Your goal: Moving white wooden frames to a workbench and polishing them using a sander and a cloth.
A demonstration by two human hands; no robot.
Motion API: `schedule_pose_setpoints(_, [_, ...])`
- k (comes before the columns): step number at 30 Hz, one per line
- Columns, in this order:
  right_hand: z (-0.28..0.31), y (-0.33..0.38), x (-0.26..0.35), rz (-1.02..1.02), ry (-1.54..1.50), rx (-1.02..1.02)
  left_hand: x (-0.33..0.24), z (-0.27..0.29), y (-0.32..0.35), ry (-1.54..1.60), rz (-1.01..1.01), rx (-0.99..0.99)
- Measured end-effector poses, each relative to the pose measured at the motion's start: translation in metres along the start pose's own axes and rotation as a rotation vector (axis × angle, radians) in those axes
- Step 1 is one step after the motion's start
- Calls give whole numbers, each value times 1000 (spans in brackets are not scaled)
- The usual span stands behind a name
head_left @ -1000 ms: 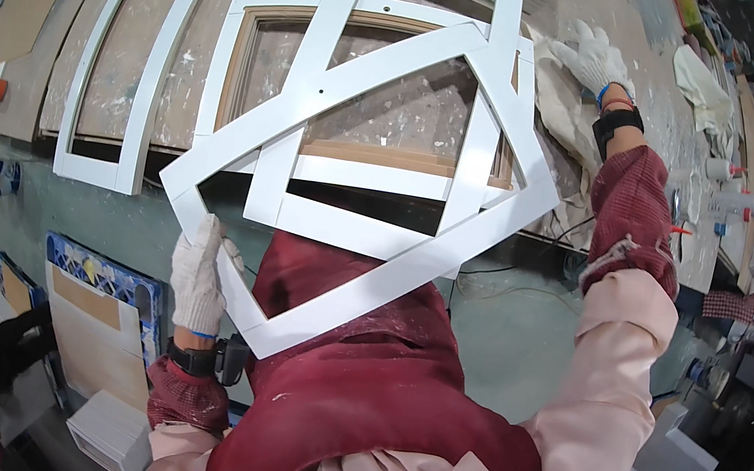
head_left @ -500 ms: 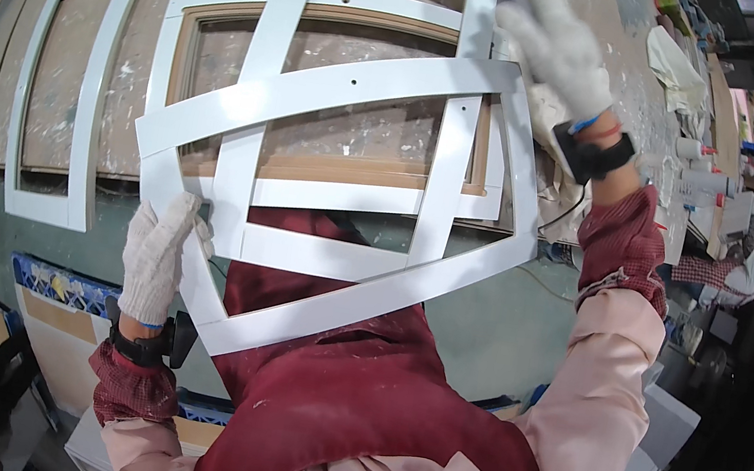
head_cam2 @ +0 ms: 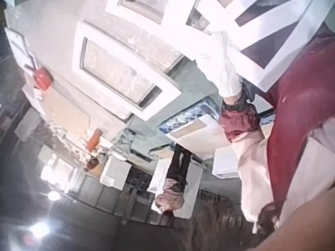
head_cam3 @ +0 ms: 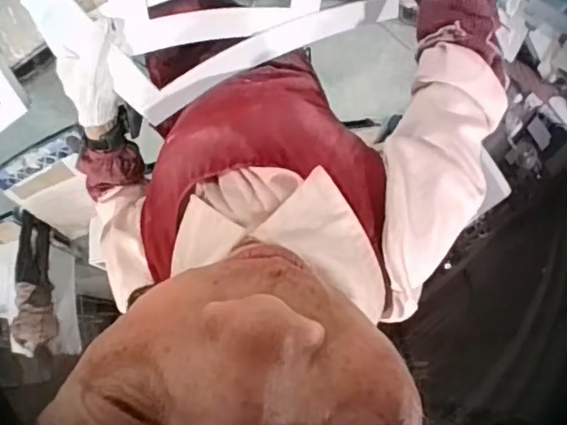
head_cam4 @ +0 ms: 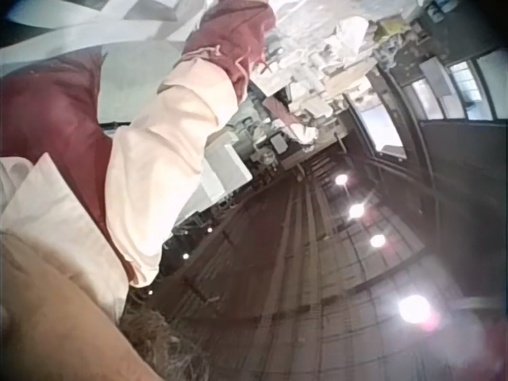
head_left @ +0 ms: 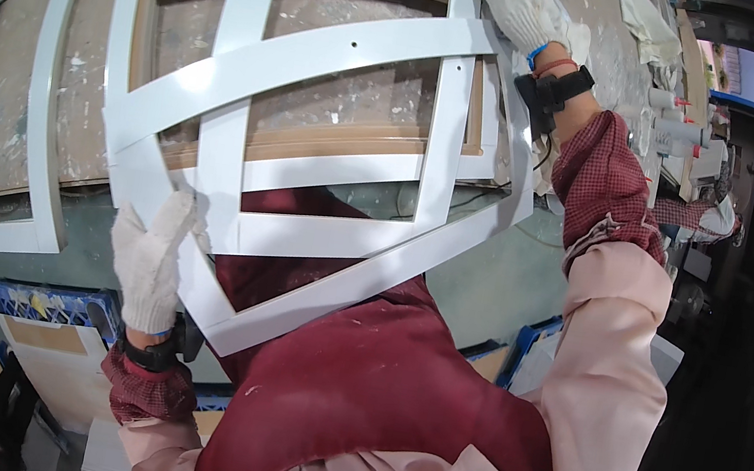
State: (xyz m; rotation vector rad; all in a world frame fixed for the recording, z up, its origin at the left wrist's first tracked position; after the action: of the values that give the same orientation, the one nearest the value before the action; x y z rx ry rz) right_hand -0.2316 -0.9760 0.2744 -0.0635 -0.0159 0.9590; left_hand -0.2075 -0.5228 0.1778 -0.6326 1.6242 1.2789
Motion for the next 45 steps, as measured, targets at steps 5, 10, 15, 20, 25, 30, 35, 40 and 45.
schedule_pose_setpoints(5, [4,49,55,382,-36,-137,18,10,11,96,57,-47])
schedule_pose_setpoints(10, [2,51,67,368,4,-114,26,15,29,213,124,-109])
schedule_pose_setpoints(15, [-24,-6,-13,45,1,-85,28,14,24,291,170,-67])
schedule_pose_setpoints(20, [-4,61,71,344,212,-258,29,18,21,249,186,-47])
schedule_pose_setpoints(25, [-14,13,19,-19,105,-95,19,16,26,211,186,-82])
schedule_pose_setpoints(30, [-34,2,-2,-24,114,-45,27,19,19,247,132,-40])
schedule_pose_setpoints(35, [-3,81,96,410,198,-247,25,18,21,221,178,-102])
schedule_pose_setpoints(40, [-38,-19,-29,-211,38,138,18,19,20,192,169,-77])
schedule_pose_setpoints(45, [-48,7,12,22,185,119,29,23,18,246,141,-37])
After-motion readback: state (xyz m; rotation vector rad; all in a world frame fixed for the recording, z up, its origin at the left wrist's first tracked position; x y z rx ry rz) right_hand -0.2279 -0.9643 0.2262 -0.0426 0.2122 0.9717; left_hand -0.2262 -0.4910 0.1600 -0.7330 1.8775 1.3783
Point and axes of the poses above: each hand's wrist, its own y-axis away from the middle knuckle, its own z-axis out of the back of the hand, x = y × z, the point moved 8 cm from there along -y, towards the middle knuckle, and after that the axes turned 5 degrees about -z, right-handed, at the moved point
